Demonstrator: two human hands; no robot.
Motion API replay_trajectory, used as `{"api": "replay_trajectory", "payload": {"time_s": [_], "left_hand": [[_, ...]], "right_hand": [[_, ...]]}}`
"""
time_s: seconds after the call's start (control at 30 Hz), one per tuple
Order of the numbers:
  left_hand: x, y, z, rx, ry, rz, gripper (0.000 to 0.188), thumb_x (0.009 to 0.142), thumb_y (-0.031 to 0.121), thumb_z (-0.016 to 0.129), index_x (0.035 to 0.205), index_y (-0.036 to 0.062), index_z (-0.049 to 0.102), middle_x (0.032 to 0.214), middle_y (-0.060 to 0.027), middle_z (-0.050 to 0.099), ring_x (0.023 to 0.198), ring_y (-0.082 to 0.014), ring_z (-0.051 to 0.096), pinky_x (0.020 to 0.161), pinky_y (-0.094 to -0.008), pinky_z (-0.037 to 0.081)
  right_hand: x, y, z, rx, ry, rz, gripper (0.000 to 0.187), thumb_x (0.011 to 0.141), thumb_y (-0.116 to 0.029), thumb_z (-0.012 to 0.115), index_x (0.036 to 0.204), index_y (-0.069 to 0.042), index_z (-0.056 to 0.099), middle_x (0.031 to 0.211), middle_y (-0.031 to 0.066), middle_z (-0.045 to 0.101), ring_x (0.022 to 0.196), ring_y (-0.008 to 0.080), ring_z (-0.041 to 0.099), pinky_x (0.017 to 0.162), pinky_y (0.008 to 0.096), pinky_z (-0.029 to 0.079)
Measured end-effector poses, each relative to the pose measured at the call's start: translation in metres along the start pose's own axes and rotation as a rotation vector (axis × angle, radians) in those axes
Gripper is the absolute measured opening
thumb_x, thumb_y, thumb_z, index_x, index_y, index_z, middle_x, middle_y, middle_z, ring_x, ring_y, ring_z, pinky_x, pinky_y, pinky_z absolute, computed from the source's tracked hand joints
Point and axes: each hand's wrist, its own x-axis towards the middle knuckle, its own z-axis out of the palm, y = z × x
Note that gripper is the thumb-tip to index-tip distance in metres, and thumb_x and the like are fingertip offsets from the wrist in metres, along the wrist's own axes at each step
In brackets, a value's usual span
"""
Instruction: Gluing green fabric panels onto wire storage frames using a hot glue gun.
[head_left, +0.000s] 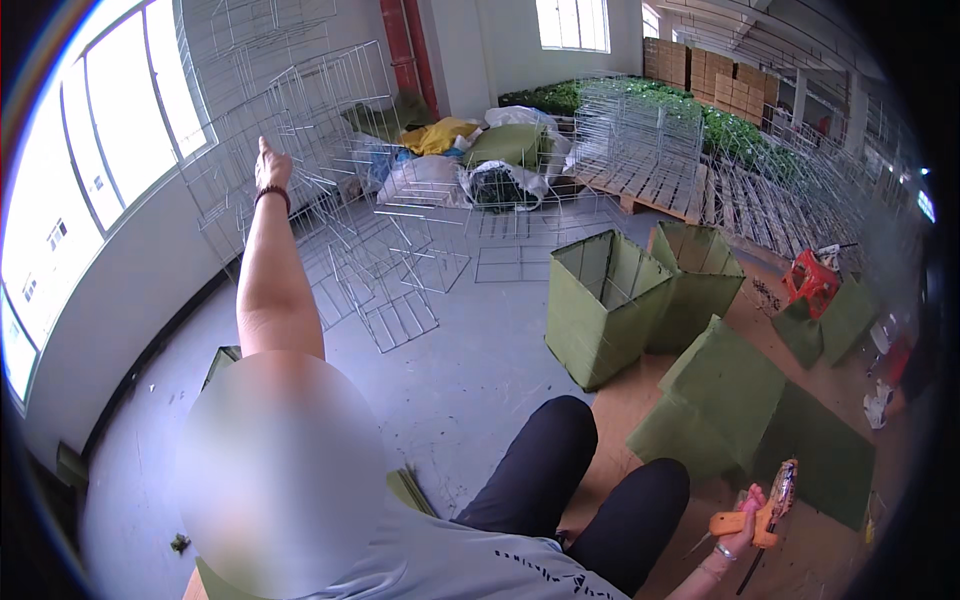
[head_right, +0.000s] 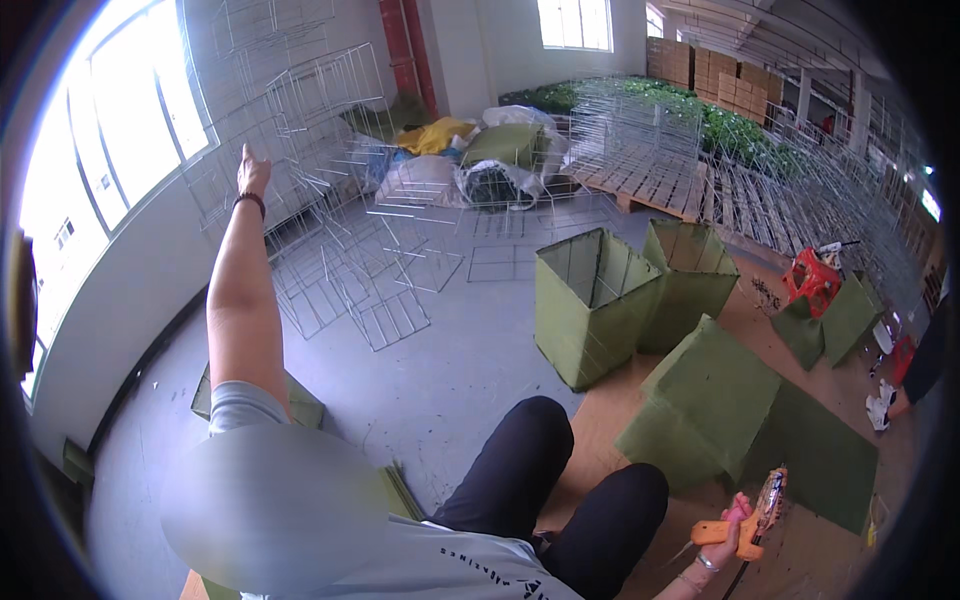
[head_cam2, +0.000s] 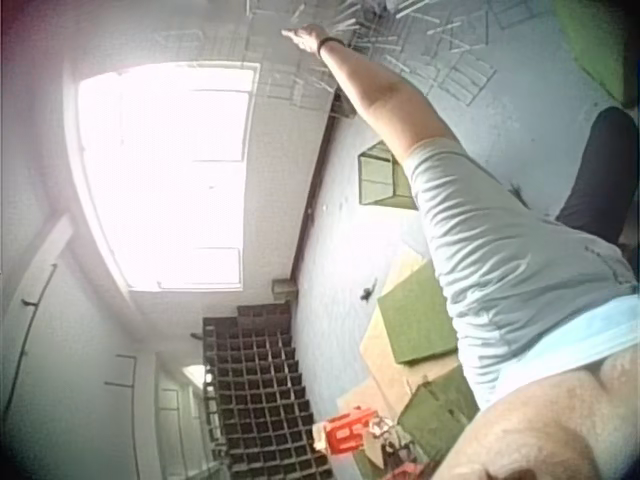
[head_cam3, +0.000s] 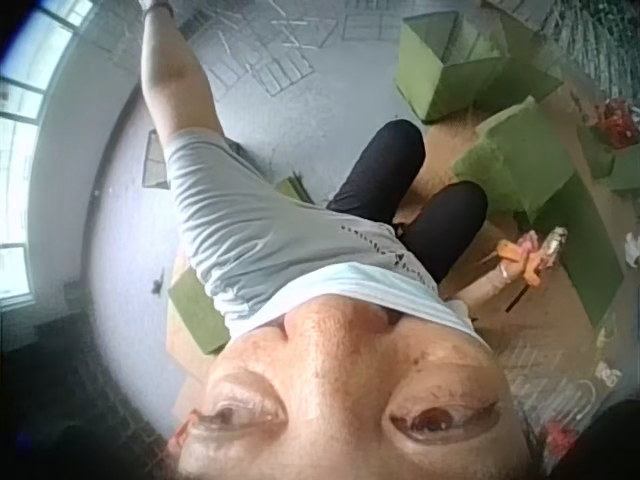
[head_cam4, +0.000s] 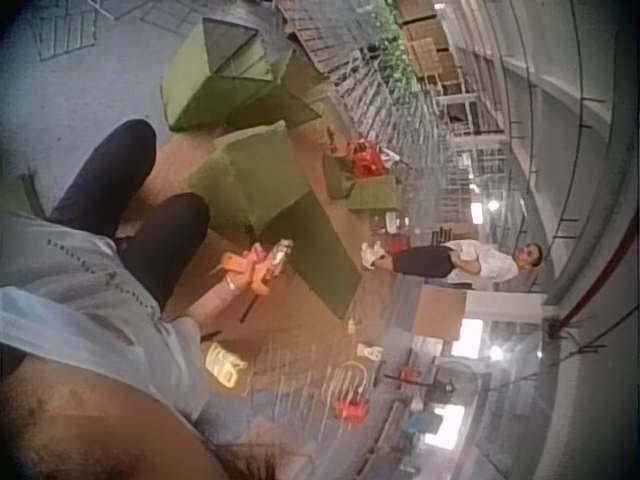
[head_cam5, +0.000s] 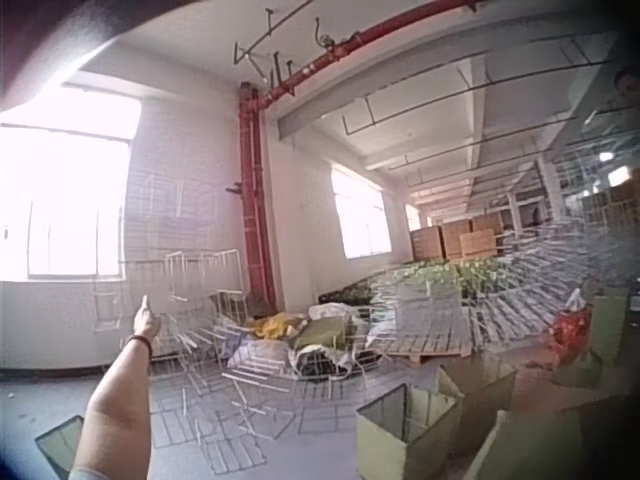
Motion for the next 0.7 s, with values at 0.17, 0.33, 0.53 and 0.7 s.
{"api": "replay_trajectory", "payload": {"time_s": [0.17,0.33,0.53,0.7], "left_hand": [[0.006,0.081,0.001,-0.083,0.031,0.038,0.061,0.085,0.024,0.048,0.140,0.0071,0.029,0.122,-0.0216,0.055,0.114,-0.0354,0.054,0.096,-0.0430,0.043],[-0.014,0.140,0.073,0.290,0.352,0.469,0.046,0.090,0.031,0.039,0.129,0.0087,0.047,0.128,-0.0123,0.052,0.117,-0.0305,0.050,0.095,-0.0440,0.042],[-0.137,0.202,0.262,0.056,0.316,0.810,0.055,0.092,0.027,0.045,0.139,0.0041,0.030,0.141,-0.0119,0.038,0.129,-0.0279,0.037,0.102,-0.0414,0.034],[-0.350,0.294,0.368,0.055,-0.108,0.820,0.068,0.088,0.023,0.057,0.144,0.0089,0.023,0.147,-0.0062,0.030,0.134,-0.0252,0.031,0.103,-0.0429,0.035]], "right_hand": [[-0.015,-0.003,-0.008,0.008,0.007,-0.059,0.051,0.083,-0.022,0.060,0.127,-0.001,0.044,0.133,0.0129,0.047,0.128,0.0222,0.040,0.098,0.0302,0.034],[-0.026,0.006,-0.063,0.166,-0.035,0.044,0.052,0.091,-0.032,0.050,0.130,0.001,0.039,0.125,0.0156,0.052,0.107,0.0198,0.053,0.088,0.0306,0.044],[-0.022,-0.042,0.030,0.065,0.152,-0.097,0.045,0.090,-0.035,0.054,0.123,-0.004,0.049,0.114,0.0174,0.059,0.100,0.0198,0.059,0.079,0.0309,0.050],[-0.044,-0.073,0.039,0.020,0.322,-0.150,0.038,0.090,-0.032,0.055,0.113,-0.003,0.056,0.110,0.0131,0.062,0.098,0.0162,0.058,0.080,0.0286,0.047]]}}
